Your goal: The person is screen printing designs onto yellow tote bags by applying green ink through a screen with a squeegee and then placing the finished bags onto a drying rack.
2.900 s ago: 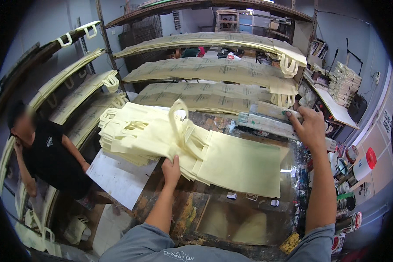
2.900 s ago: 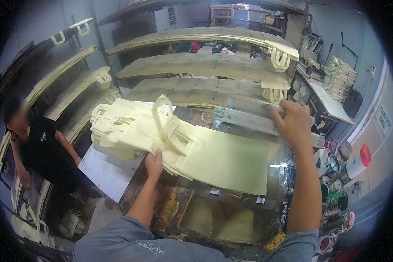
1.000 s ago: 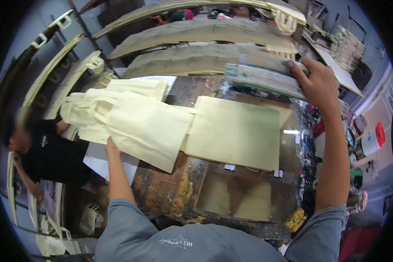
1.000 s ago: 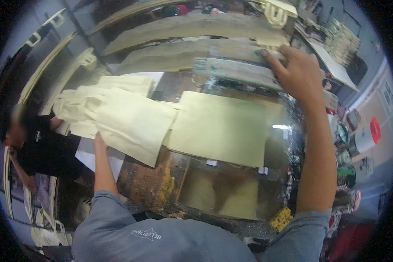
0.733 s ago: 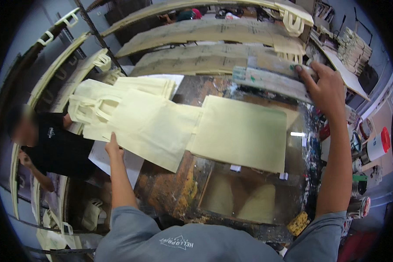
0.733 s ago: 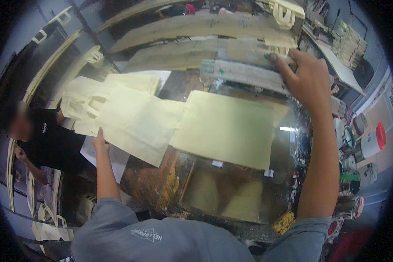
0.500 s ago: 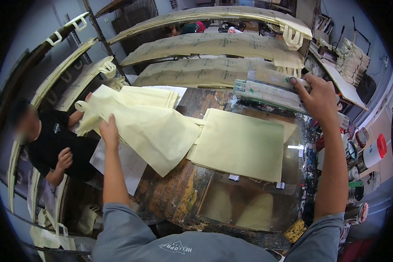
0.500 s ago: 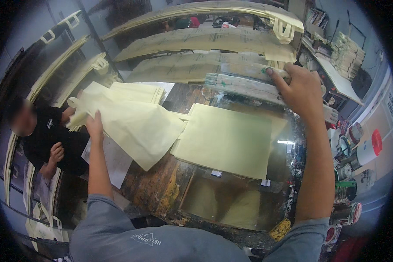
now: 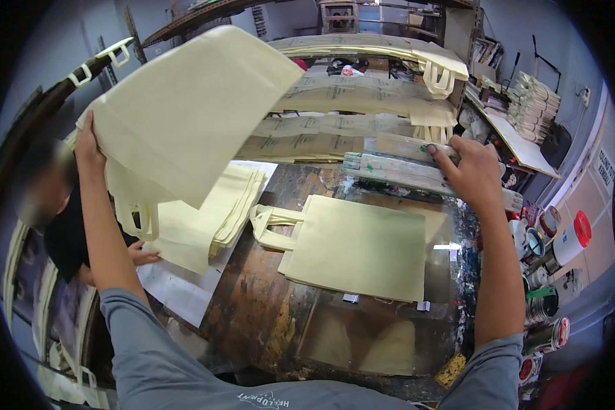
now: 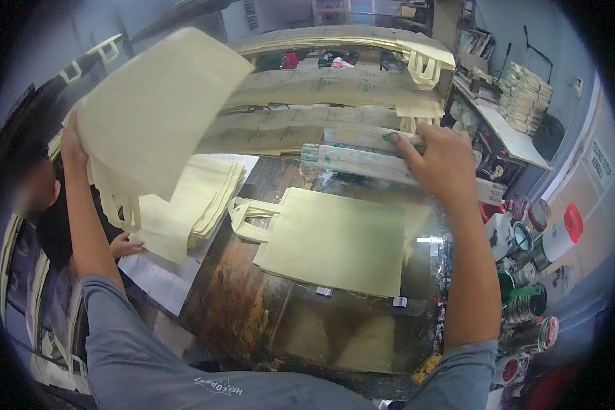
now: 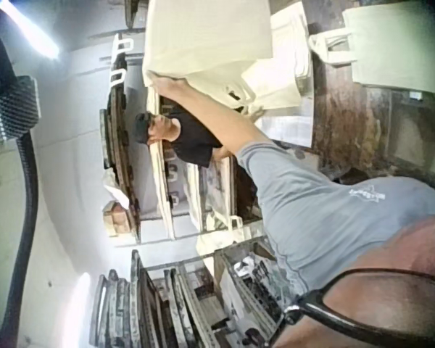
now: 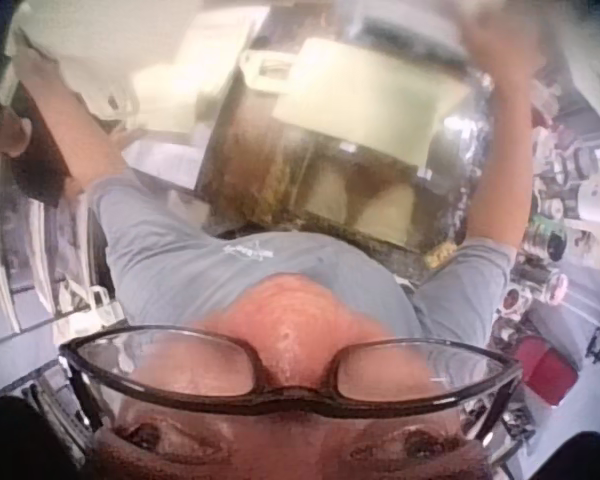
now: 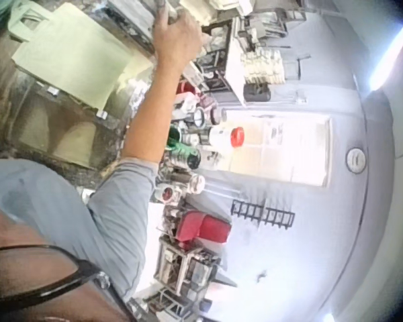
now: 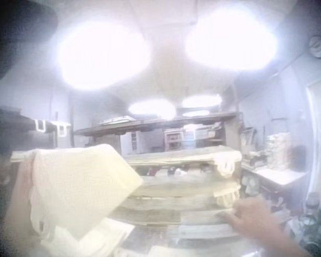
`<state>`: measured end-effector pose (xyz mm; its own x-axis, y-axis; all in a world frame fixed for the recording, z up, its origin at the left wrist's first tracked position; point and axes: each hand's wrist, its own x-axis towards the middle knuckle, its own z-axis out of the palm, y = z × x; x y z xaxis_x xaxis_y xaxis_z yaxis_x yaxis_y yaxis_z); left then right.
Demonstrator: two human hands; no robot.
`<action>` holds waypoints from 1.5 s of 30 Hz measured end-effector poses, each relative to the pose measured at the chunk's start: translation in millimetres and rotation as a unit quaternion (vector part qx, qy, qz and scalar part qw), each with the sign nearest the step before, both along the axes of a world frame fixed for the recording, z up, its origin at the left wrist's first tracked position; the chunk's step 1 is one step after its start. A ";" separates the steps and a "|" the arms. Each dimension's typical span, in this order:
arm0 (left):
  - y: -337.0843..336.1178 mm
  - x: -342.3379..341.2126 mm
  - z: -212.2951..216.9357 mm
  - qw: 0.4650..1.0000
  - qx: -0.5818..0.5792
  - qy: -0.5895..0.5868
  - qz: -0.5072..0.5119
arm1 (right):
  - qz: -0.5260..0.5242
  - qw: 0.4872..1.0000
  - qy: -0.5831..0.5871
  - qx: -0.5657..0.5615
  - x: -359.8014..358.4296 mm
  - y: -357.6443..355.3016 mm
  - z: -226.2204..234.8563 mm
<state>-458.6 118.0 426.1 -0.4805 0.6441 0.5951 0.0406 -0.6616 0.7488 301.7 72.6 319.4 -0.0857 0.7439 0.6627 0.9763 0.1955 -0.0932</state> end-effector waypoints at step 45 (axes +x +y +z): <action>-109.2 546.1 -415.4 0.637 -0.056 0.735 -0.224 | 0.004 0.982 -0.060 -0.181 0.1 -13.8 14.2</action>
<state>87.5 8.7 10.6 0.7904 0.5992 0.1274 0.5794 -0.7987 0.1622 301.8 58.9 333.5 -0.1544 0.9280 0.3391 0.9829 0.1790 -0.0423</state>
